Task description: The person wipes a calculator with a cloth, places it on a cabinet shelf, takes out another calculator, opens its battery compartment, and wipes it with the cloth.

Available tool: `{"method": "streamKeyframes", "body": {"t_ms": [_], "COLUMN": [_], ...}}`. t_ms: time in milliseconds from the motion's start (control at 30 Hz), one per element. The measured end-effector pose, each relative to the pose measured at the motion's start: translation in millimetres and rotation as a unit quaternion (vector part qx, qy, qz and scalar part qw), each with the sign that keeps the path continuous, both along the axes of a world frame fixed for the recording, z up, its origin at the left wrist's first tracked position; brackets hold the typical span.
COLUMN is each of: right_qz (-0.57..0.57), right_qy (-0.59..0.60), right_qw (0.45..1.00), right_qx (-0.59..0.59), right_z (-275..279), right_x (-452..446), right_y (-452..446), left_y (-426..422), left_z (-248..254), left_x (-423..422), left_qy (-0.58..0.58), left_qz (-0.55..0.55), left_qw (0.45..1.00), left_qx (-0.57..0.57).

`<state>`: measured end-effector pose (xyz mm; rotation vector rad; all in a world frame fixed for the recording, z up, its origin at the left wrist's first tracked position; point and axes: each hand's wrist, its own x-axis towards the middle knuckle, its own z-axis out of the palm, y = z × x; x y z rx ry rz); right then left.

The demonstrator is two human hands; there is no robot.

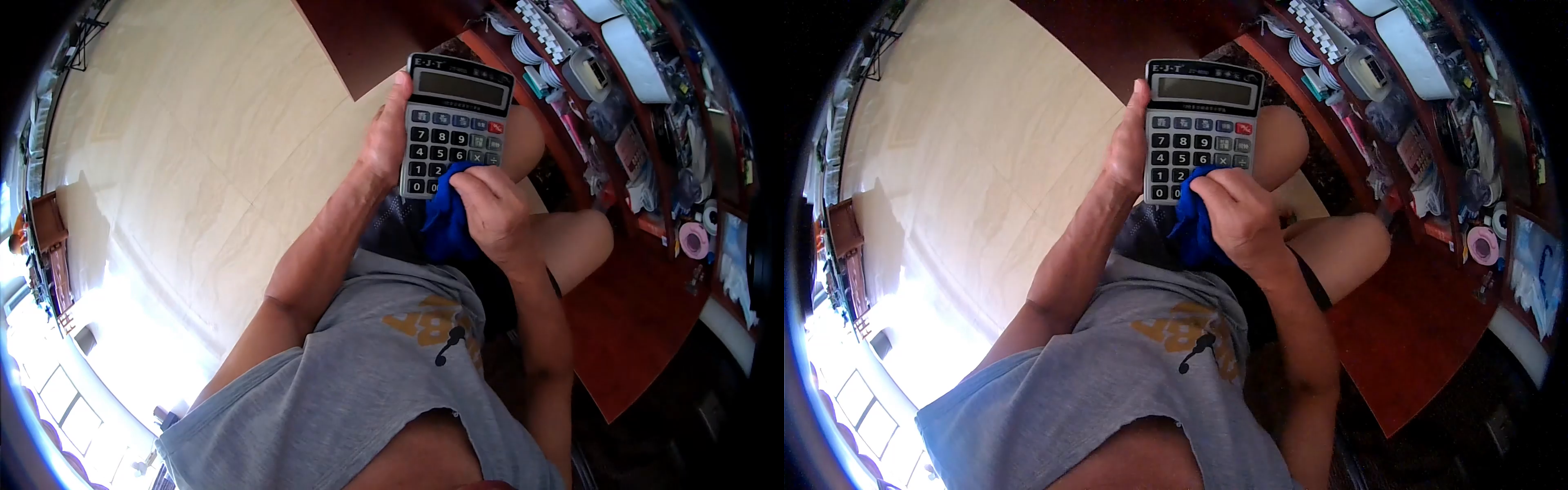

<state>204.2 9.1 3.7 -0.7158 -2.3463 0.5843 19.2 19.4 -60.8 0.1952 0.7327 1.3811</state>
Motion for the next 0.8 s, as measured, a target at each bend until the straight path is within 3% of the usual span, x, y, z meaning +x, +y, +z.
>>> {"method": "streamKeyframes", "body": {"t_ms": [67,267,367,600,667,800], "right_qz": [0.007,0.008,0.036,0.058,0.02,-0.004], "right_qy": [0.007,0.021,-0.002,-0.036,-0.042,-0.056], "right_qw": [1.0,1.0,0.999,0.997,0.998,0.996], "right_qx": [-0.002,0.015,0.041,0.038,0.045,0.062], "right_z": [-3,-4,-2,5,9,2], "right_x": [-6,-11,-22,-21,-13,2], "right_y": [-3,-6,-10,-9,-3,5], "left_y": [-2,-2,-3,-3,0,3], "left_z": [4,3,9,10,18,7], "left_x": [1,4,13,7,5,-3], "left_qy": [0.033,-0.023,0.061,0.102,-0.033,-0.029], "left_qz": [-0.003,-0.011,-0.024,-0.014,0.015,-0.003], "left_qw": [0.999,1.0,0.998,0.995,0.999,0.999], "left_qx": [0.003,0.007,-0.002,0.015,0.0,0.031]}}
